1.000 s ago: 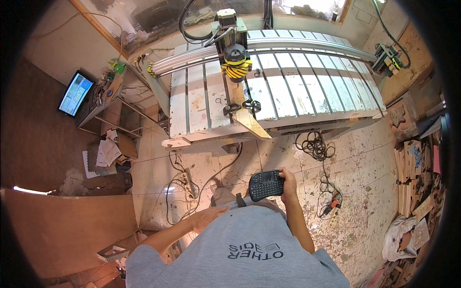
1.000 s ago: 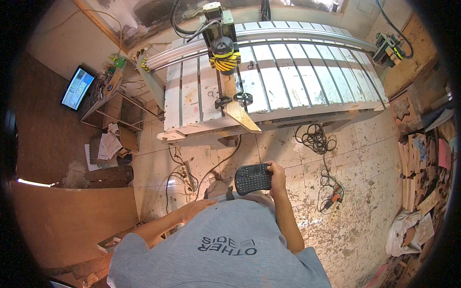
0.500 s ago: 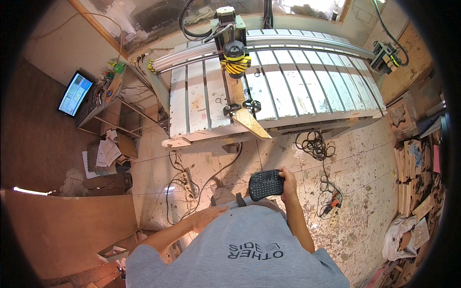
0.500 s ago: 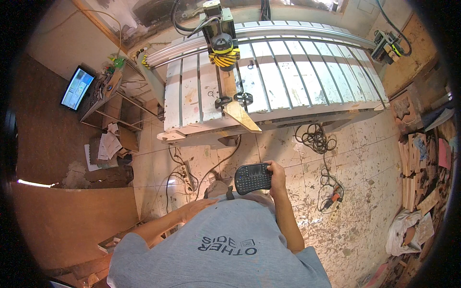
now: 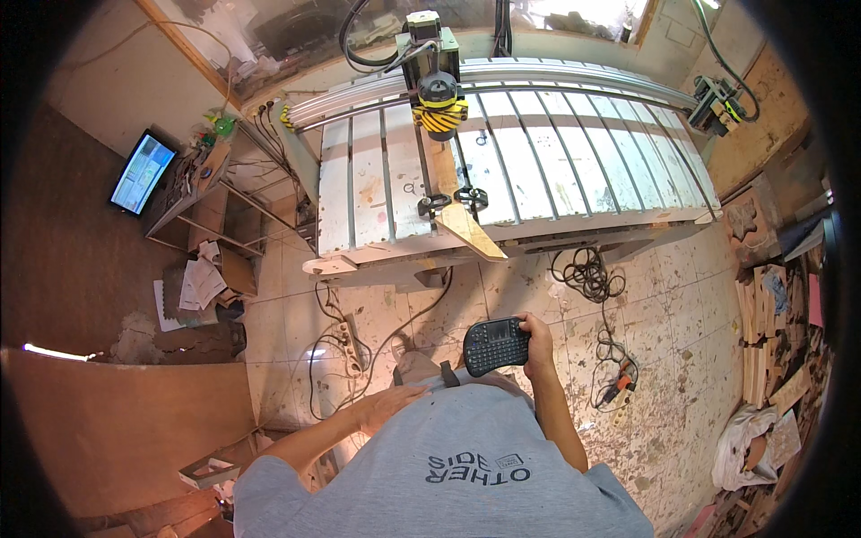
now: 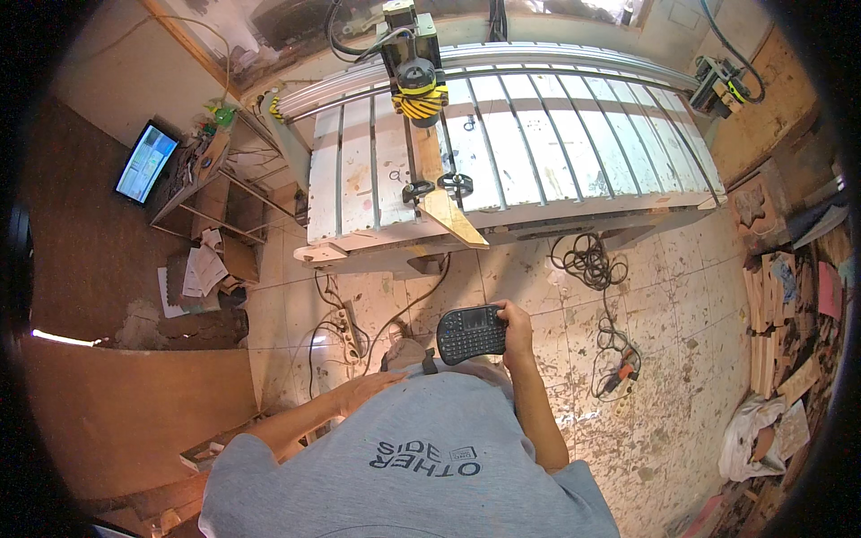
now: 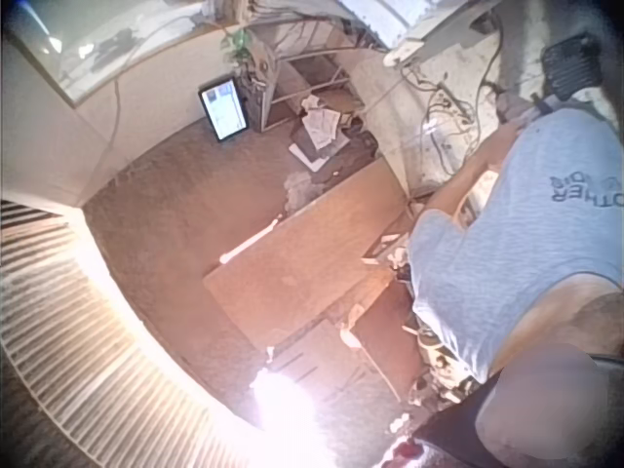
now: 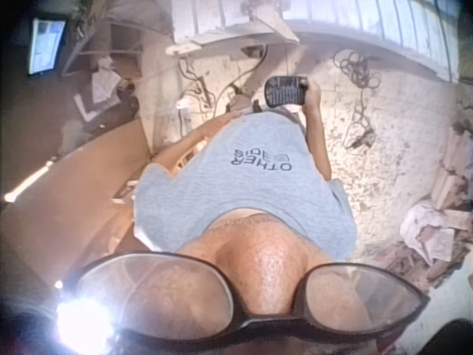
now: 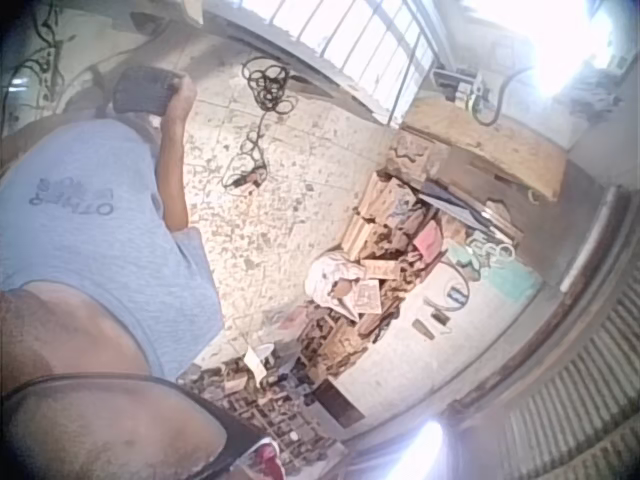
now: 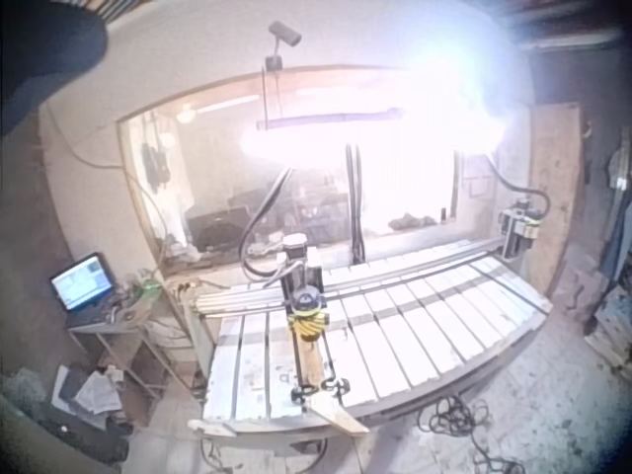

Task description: The person uses a handheld keyboard to control a CNC router, then uses their hands to adjust the position of a wooden workpiece and the router head on the machine bed.

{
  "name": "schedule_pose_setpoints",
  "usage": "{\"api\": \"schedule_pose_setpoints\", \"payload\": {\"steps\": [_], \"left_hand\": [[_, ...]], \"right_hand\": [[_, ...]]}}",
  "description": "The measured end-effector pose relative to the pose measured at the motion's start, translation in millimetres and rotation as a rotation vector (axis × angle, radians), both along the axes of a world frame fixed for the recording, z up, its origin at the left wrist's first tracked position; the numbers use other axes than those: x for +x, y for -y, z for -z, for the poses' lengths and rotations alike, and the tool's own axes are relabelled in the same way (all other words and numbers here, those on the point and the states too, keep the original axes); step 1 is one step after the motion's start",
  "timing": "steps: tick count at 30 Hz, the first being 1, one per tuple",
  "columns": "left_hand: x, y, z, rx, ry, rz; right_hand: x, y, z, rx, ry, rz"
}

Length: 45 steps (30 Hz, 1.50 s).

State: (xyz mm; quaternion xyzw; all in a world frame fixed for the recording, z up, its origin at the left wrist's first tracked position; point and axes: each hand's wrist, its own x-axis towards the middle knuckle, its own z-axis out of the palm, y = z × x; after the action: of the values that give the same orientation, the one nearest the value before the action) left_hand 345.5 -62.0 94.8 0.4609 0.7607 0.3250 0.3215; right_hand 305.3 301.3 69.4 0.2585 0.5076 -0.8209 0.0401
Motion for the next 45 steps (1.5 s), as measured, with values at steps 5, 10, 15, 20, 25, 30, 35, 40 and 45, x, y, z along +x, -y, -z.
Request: {"api": "schedule_pose_setpoints", "payload": {"steps": [5, 10, 15, 20, 25, 30, 35, 40, 45], "left_hand": [[2, 1, 4, 0.057, -0.021, 0.006], [5, 4, 8, 0.065, -0.035, 0.017], [7, 5, 12, 0.066, -0.033, 0.017], [5, 5, 17, 0.073, -0.027, 0.012], [3, 0, 9, 0.076, -0.033, 0.000], [3, 5, 13, 0.083, -0.054, 0.002], [1, 3, 18, 0.075, -0.028, 0.020], [-1, 3, 8, 0.049, -0.007, 0.013], [0, 4, 13, 0.076, -0.015, 0.017]], "right_hand": [[1, 0, 0, 0.008, -0.004, -0.019], [1, 1, -1, 0.000, 0.010, -0.018], [2, 1, -1, -0.005, 0.013, -0.027], [1, 2, -6, -0.010, 0.021, -0.024], [1, 2, -7, 0.001, 0.007, -0.014], [-1, 2, -9, 0.004, 0.015, -0.008], [0, 3, -9, -0.019, 0.028, -0.007], [0, 3, -7, -0.037, 0.030, 0.005], [-1, 2, -1, -0.016, 0.003, -0.017]]}}
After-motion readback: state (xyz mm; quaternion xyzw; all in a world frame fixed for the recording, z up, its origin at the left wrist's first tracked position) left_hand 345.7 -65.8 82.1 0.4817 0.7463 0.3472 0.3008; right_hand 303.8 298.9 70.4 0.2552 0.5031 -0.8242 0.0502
